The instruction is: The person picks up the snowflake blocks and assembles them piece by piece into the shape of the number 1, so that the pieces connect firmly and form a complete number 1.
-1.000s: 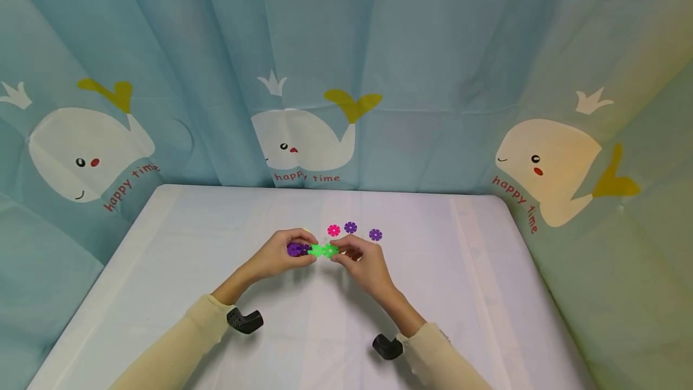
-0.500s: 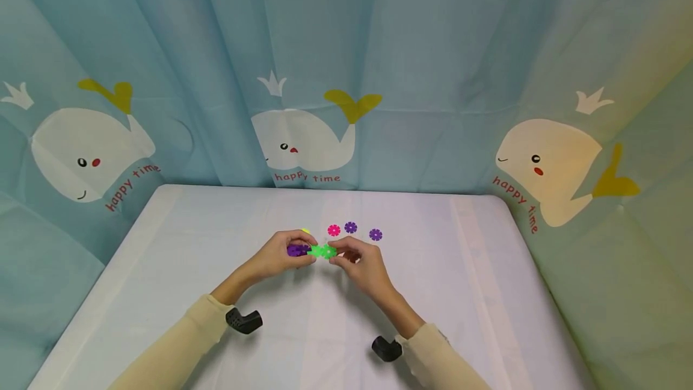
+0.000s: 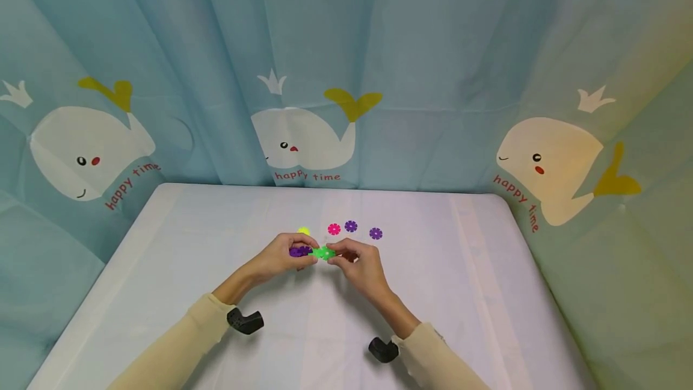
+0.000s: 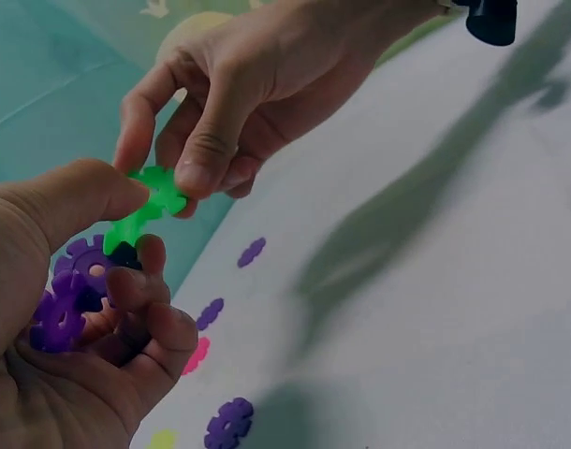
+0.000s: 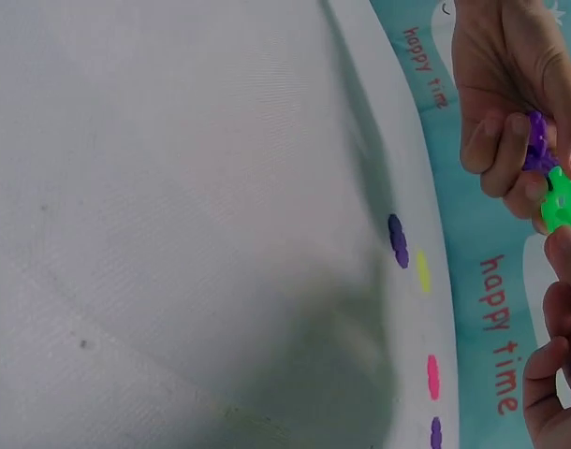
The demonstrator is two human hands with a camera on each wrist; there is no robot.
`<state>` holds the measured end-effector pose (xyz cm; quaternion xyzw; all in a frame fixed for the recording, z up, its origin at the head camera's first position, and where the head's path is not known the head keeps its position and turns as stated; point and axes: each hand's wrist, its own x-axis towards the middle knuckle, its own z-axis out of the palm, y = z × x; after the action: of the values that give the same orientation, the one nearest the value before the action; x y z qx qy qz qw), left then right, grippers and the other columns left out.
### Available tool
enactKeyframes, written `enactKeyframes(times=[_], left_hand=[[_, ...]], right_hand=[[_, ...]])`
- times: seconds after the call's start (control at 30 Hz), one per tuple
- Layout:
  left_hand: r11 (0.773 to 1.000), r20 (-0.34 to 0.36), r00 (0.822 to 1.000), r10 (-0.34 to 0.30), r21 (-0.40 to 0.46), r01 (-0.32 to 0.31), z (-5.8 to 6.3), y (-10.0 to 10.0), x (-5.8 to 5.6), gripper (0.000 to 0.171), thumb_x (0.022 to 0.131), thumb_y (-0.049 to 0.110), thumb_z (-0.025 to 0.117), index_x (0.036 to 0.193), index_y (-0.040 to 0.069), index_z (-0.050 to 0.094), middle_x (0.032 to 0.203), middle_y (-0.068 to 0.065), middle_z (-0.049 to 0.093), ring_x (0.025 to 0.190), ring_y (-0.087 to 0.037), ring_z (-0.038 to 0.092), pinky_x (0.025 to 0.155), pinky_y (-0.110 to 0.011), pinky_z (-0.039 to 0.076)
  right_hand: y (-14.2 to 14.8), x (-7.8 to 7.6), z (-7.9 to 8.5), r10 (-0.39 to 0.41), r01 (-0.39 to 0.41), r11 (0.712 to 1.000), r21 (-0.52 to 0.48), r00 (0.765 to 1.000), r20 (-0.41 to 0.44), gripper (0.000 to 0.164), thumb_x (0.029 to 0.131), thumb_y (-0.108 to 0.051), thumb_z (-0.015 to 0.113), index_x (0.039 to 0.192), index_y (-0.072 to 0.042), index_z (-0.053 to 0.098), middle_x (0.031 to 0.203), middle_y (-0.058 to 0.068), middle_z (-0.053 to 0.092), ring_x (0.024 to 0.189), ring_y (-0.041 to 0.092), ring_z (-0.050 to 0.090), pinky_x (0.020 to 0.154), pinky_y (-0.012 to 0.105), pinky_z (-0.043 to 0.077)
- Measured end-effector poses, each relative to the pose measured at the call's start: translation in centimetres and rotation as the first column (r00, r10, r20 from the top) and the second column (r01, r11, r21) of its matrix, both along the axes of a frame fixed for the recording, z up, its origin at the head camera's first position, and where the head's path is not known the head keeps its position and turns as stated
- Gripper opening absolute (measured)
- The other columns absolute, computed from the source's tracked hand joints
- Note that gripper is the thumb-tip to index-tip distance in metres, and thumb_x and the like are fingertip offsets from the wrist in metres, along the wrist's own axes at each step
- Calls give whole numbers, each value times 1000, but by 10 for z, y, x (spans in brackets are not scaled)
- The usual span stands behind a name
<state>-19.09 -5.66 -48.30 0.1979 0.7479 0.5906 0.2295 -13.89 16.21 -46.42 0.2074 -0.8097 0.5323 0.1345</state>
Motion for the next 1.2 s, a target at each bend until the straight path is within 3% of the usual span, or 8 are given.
enactKeyframes(times=[0.23,0.33,0.6,0.8,0.97,1.1,1.2], left_hand=[[999,21,1000,10,32,-10,-2,1,-1,30,94,15,75,116,-2,67,97,-8,68,75,-16,57,69,-31,50],[999,23,1000,15,39,-16,-1,1,0,29,94,14,75,116,-2,67,93,-7,68,73,-16,57,69,-33,50],[999,41,999,30,34,-32,1,0,0,26,94,17,76,114,2,69,88,-4,68,70,-16,56,72,-38,48],[999,43,999,33,23,-34,1,-1,1,27,94,19,76,114,3,69,90,-5,68,71,-17,57,73,-39,49],[999,30,999,31,15,-32,-1,-1,2,32,94,22,76,119,4,68,86,-6,68,70,-17,56,70,-33,47],[1000,-38,999,18,17,-17,-4,0,2,35,96,21,73,127,8,64,93,-6,68,75,-17,59,70,-31,50],[1000,-149,989,3,-10,-4,-8,1,0,36,97,21,72,131,13,63,104,-4,70,87,-15,64,76,-30,54]], right_hand=[[6,-14,-33,-18,18,1000,-14,999,27,21,79,9,82,98,2,77,92,14,77,69,25,70,63,29,56],[9,-15,-35,5,-4,1000,-12,999,35,23,81,4,82,103,-2,78,92,10,78,72,21,70,64,28,56],[18,-16,-31,65,-65,997,42,998,-3,27,88,-1,78,113,-9,78,90,6,76,68,18,66,61,27,53],[16,-15,-31,16,-14,997,74,999,-27,30,84,6,79,111,-4,75,86,9,76,65,18,63,59,29,53],[10,-8,-16,12,-12,998,64,1000,-13,24,82,10,79,105,3,74,85,14,75,67,26,66,61,31,55],[8,0,0,12,-12,998,61,1000,3,23,82,10,79,105,5,75,85,15,75,68,29,68,63,31,56],[8,2,5,6,-8,998,58,1000,20,23,83,9,79,105,5,75,85,16,75,70,30,69,64,31,57]])
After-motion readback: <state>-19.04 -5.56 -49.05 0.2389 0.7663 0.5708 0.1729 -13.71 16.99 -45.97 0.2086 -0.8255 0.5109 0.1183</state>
